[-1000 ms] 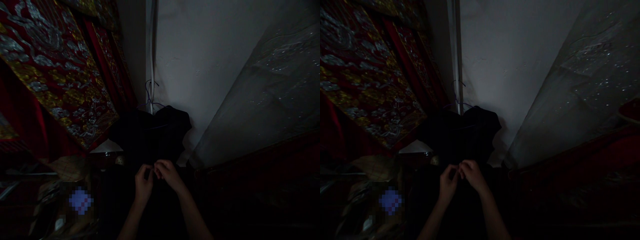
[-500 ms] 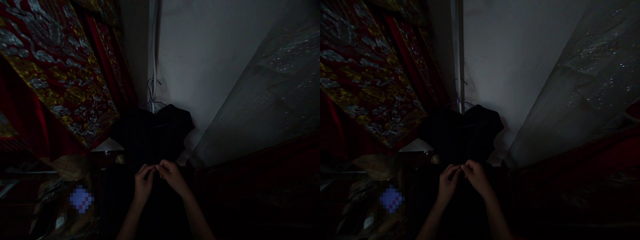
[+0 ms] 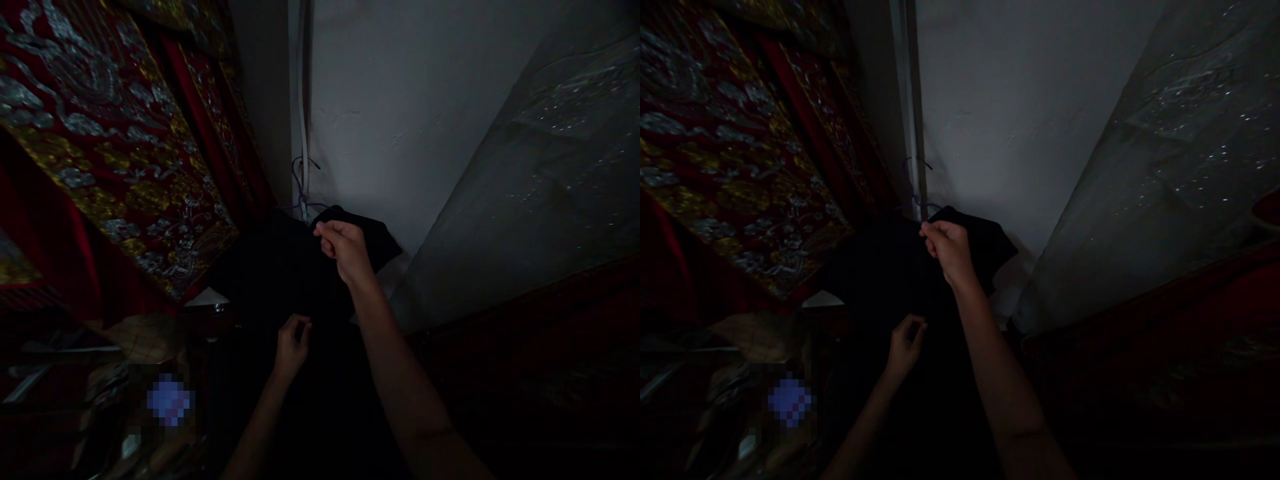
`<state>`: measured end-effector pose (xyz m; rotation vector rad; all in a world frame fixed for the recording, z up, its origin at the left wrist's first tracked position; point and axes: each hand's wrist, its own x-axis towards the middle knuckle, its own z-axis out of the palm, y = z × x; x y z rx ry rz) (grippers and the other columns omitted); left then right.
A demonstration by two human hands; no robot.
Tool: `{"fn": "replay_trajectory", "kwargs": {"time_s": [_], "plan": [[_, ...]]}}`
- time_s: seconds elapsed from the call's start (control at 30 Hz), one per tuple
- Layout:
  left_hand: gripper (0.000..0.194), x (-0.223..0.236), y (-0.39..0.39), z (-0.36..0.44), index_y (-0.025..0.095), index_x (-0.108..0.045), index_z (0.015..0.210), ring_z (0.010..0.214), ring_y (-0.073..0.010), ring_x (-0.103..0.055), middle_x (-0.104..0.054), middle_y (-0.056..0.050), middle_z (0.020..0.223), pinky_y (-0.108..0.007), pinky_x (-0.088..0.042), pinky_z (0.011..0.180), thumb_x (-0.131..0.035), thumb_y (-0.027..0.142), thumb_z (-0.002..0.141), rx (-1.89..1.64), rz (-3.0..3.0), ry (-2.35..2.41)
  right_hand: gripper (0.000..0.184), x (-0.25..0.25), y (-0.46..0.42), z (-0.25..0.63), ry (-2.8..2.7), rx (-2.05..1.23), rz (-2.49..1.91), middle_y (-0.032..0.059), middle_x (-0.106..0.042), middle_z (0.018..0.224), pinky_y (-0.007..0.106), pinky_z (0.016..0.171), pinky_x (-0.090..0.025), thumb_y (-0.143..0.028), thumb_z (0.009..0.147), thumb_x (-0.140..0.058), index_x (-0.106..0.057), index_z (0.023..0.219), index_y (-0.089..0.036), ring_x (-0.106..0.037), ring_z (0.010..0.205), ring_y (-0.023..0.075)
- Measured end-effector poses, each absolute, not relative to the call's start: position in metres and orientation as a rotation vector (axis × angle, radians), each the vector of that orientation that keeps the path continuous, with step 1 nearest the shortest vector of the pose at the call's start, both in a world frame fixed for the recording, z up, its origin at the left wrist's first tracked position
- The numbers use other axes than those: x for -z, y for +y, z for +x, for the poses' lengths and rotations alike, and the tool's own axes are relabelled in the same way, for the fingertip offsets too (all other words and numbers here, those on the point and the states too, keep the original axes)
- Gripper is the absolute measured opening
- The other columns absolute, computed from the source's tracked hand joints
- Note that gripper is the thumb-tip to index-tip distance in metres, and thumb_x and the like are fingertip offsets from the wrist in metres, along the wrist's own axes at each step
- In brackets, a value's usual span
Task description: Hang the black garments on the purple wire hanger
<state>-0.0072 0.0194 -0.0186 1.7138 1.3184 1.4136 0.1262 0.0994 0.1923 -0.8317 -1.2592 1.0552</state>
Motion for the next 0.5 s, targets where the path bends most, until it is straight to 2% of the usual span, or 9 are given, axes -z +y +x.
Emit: {"fn": "replay_trajectory", "kwargs": {"time_s": [0.13,0.2,0.27,0.3,0.4,0.5], "plan": [[0.018,-0.022,0.039,-0.021,0.020,-0.072,0.089,0.084,-0.0213,-0.071,-0.074,-0.006,0.087,-0.031,-0.054,0.078,-0.061,0.034,0.091,-1.327,1.762,1.231,0.036,-0.193,0.092,0.114,-1.299,-1.106,-0.795,-0.0071,-0.047,0.046,0.020,0.040,-0.026,-0.052,0.080,-0.069,-0.062,0.071,-0.017,-0.037,0.038,0.0051],[0.020,-0.065,0.049,-0.027,0.023,-0.071,0.106,0.093,-0.0204,-0.071,-0.075,-0.005,0.100,-0.031,-0.052,0.086,-0.057,0.031,0.094,-1.419,1.833,1.180,0.035,-0.185,0.083,0.113,-1.315,-1.119,-0.804,-0.0071,-0.048,0.046,0.020,0.040,-0.027,-0.051,0.082,-0.067,-0.062,0.073,-0.018,-0.038,0.039,0.0056],[0.034,-0.113,0.059,-0.030,0.024,-0.061,0.130,0.094,-0.0181,-0.069,-0.072,-0.005,0.103,-0.031,-0.051,0.087,-0.054,0.029,0.097,-1.656,1.920,1.169,0.034,-0.182,0.078,0.115,-1.357,-1.093,-0.811,-0.0070,-0.048,0.047,0.020,0.041,-0.029,-0.051,0.083,-0.066,-0.061,0.073,-0.018,-0.039,0.040,0.0062],[0.035,-0.135,0.064,-0.031,0.023,-0.060,0.132,0.095,-0.0178,-0.067,-0.071,-0.005,0.106,-0.031,-0.050,0.088,-0.054,0.027,0.098,-1.724,2.004,1.167,0.034,-0.183,0.077,0.116,-1.390,-1.061,-0.810,-0.0068,-0.049,0.048,0.020,0.042,-0.030,-0.050,0.084,-0.066,-0.061,0.073,-0.018,-0.040,0.040,0.0066],[0.019,-0.180,0.078,-0.029,0.018,-0.070,0.106,0.088,-0.0169,-0.066,-0.071,-0.005,0.096,-0.028,-0.050,0.082,-0.055,0.025,0.097,-1.705,2.282,1.106,0.033,-0.186,0.082,0.119,-1.466,-0.910,-0.811,-0.0063,-0.048,0.050,0.021,0.045,-0.031,-0.049,0.088,-0.063,-0.058,0.073,-0.020,-0.041,0.044,0.0078],[0.015,-0.194,0.082,-0.025,0.016,-0.069,0.090,0.080,-0.0159,-0.065,-0.070,-0.003,0.085,-0.026,-0.049,0.076,-0.058,0.025,0.095,-1.695,2.384,1.119,0.035,-0.171,0.096,0.120,-1.469,-0.808,-0.854,-0.0056,-0.046,0.054,0.022,0.047,-0.029,-0.050,0.089,-0.060,-0.053,0.072,-0.021,-0.041,0.049,0.0089]]}}
